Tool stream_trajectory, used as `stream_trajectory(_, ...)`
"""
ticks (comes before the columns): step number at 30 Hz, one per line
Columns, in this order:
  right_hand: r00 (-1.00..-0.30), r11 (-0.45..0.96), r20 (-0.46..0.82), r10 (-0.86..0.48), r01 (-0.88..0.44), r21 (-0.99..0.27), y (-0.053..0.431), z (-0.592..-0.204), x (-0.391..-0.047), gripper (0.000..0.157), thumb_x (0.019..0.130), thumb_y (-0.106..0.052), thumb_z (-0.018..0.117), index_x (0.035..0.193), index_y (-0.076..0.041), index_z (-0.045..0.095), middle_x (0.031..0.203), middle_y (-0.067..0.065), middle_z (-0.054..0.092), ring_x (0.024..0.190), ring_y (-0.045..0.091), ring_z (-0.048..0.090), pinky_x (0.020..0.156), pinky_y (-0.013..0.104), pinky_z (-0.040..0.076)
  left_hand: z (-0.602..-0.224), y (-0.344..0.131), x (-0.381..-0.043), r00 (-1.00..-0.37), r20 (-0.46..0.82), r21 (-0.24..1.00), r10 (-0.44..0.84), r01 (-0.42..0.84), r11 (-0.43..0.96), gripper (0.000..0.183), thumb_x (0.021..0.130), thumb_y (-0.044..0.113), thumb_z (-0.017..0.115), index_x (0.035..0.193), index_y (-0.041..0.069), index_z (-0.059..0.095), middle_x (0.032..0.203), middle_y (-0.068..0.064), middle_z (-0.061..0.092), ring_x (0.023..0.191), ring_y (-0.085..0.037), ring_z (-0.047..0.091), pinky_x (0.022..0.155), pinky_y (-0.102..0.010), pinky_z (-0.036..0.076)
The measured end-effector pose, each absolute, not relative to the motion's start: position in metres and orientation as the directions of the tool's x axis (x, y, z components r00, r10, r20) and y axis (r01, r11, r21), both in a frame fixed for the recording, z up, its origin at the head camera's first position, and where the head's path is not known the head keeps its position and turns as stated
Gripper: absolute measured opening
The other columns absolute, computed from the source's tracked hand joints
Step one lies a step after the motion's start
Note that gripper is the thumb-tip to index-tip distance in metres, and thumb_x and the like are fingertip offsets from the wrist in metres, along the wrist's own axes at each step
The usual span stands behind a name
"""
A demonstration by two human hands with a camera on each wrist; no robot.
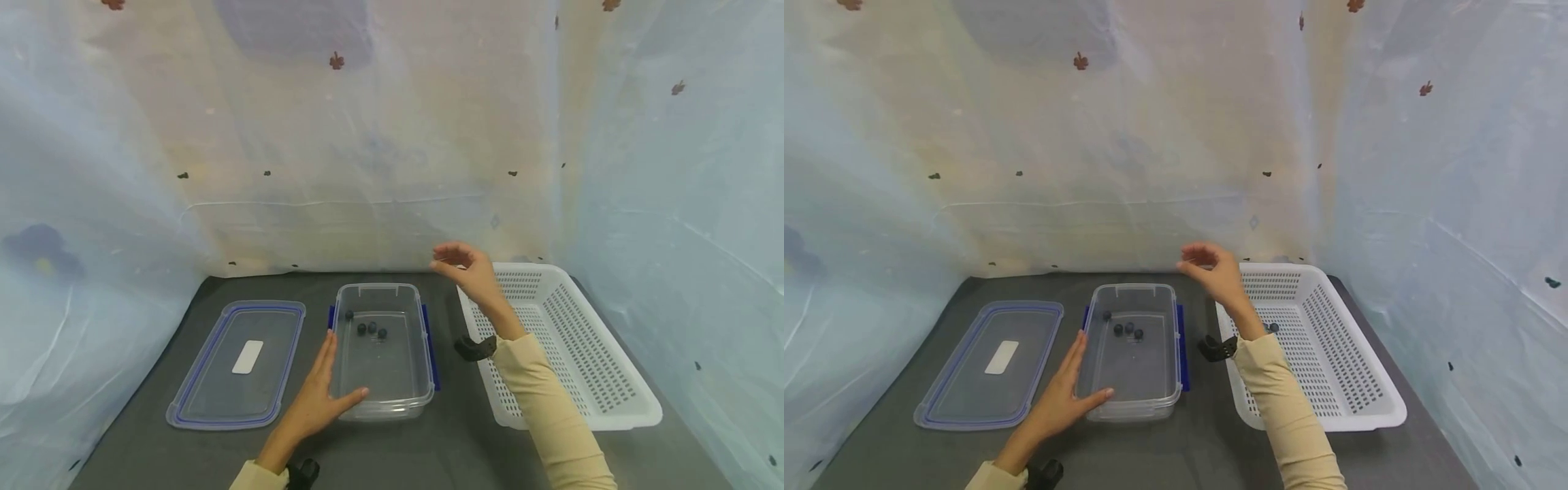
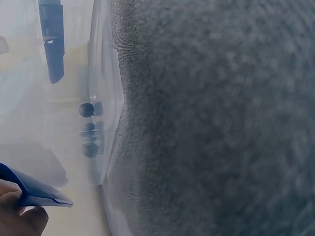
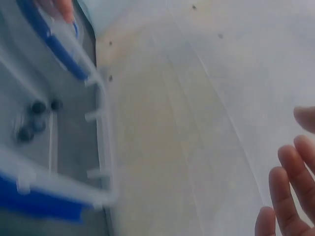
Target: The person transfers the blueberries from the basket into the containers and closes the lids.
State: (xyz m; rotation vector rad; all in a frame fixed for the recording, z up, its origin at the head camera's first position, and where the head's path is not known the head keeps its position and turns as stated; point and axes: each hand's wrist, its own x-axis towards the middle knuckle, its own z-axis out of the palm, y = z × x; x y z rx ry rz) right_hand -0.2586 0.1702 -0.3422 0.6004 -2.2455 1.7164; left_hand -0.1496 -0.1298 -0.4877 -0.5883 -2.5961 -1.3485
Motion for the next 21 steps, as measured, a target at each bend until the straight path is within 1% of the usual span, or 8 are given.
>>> stream_trajectory(2, -0.888, 0.236, 0.429, -0.163, -0.458, -0.857, 0.185, -0.343, -0.259, 0.028, 0.088, -0.008, 0.072, 0.113, 0.001, 0.066, 0.111, 0.020, 0.065, 0.098, 0.022, 0.060, 0.082, 0.031, 0.050, -0.487, -0.129, -0.149, -0.899, 0.340, 0.715, 0.276, 0.438, 0.544, 0.108, 0.082, 0.048, 0.075, 0.154, -0.001, 0.012, 0.160, -0.018, 0.006, 0.142, -0.042, 0.012, 0.105, -0.063, 0.025)
stream_trajectory(5, -0.899, 0.279, 0.413, -0.147, -0.438, -0.855, 0.203, -0.339, -0.253, 0.029, 0.089, -0.007, 0.070, 0.115, 0.005, 0.064, 0.111, 0.023, 0.064, 0.098, 0.022, 0.059, 0.082, 0.029, 0.049, -0.485, -0.127, -0.147, -0.866, 0.403, 0.633, 0.295, 0.497, 0.594, 0.103, 0.080, 0.047, 0.076, 0.152, -0.003, 0.021, 0.159, -0.016, 0.014, 0.142, -0.041, 0.016, 0.107, -0.062, 0.021)
stream_trajectory(8, -0.911, 0.297, 0.393, -0.125, -0.412, -0.862, 0.218, -0.336, -0.245, 0.030, 0.090, -0.005, 0.068, 0.116, 0.008, 0.062, 0.113, 0.028, 0.061, 0.097, 0.021, 0.059, 0.081, 0.026, 0.048, -0.483, -0.126, -0.145, -0.844, 0.444, 0.562, 0.301, 0.524, 0.640, 0.103, 0.078, 0.049, 0.077, 0.151, -0.003, 0.026, 0.158, -0.016, 0.020, 0.141, -0.039, 0.020, 0.108, -0.059, 0.023)
stream_trajectory(10, -0.920, 0.293, 0.378, -0.101, -0.390, -0.873, 0.227, -0.338, -0.241, 0.029, 0.090, -0.005, 0.068, 0.116, 0.009, 0.061, 0.114, 0.030, 0.060, 0.097, 0.018, 0.060, 0.081, 0.024, 0.048, -0.483, -0.127, -0.144, -0.843, 0.446, 0.543, 0.301, 0.522, 0.658, 0.106, 0.076, 0.053, 0.077, 0.151, -0.003, 0.026, 0.158, -0.016, 0.020, 0.141, -0.038, 0.021, 0.108, -0.058, 0.025)
stream_trajectory(11, -0.925, 0.286, 0.370, -0.084, -0.378, -0.881, 0.233, -0.341, -0.241, 0.029, 0.090, -0.005, 0.068, 0.115, 0.009, 0.061, 0.113, 0.029, 0.061, 0.096, 0.016, 0.060, 0.081, 0.023, 0.048, -0.483, -0.127, -0.143, -0.848, 0.437, 0.546, 0.298, 0.514, 0.662, 0.109, 0.075, 0.055, 0.077, 0.151, -0.003, 0.026, 0.158, -0.017, 0.019, 0.141, -0.038, 0.021, 0.108, -0.057, 0.026)
stream_trajectory(14, -0.936, 0.282, 0.350, -0.030, -0.344, -0.896, 0.252, -0.356, -0.245, 0.028, 0.090, -0.010, 0.070, 0.114, 0.003, 0.064, 0.108, 0.017, 0.066, 0.095, 0.010, 0.061, 0.083, 0.021, 0.048, -0.485, -0.127, -0.140, -0.868, 0.403, 0.573, 0.290, 0.486, 0.659, 0.115, 0.073, 0.060, 0.076, 0.152, -0.003, 0.022, 0.159, -0.018, 0.015, 0.142, -0.037, 0.020, 0.107, -0.056, 0.028)
stream_trajectory(18, -0.958, 0.303, 0.287, 0.030, -0.265, -0.915, 0.275, -0.375, -0.252, 0.032, 0.090, -0.022, 0.072, 0.116, -0.003, 0.064, 0.101, -0.002, 0.066, 0.096, 0.008, 0.060, 0.088, 0.026, 0.046, -0.488, -0.129, -0.139, -0.888, 0.365, 0.616, 0.278, 0.454, 0.643, 0.118, 0.073, 0.062, 0.076, 0.154, 0.001, 0.015, 0.160, -0.017, 0.009, 0.142, -0.035, 0.018, 0.106, -0.056, 0.029)
stream_trajectory(21, -0.967, 0.331, 0.248, 0.058, -0.216, -0.918, 0.289, -0.384, -0.255, 0.042, 0.091, -0.026, 0.070, 0.121, 0.001, 0.060, 0.102, -0.003, 0.065, 0.097, 0.009, 0.059, 0.092, 0.034, 0.043, -0.488, -0.129, -0.140, -0.891, 0.359, 0.625, 0.277, 0.450, 0.638, 0.118, 0.074, 0.062, 0.075, 0.155, 0.004, 0.012, 0.161, -0.015, 0.008, 0.142, -0.035, 0.018, 0.107, -0.056, 0.028)
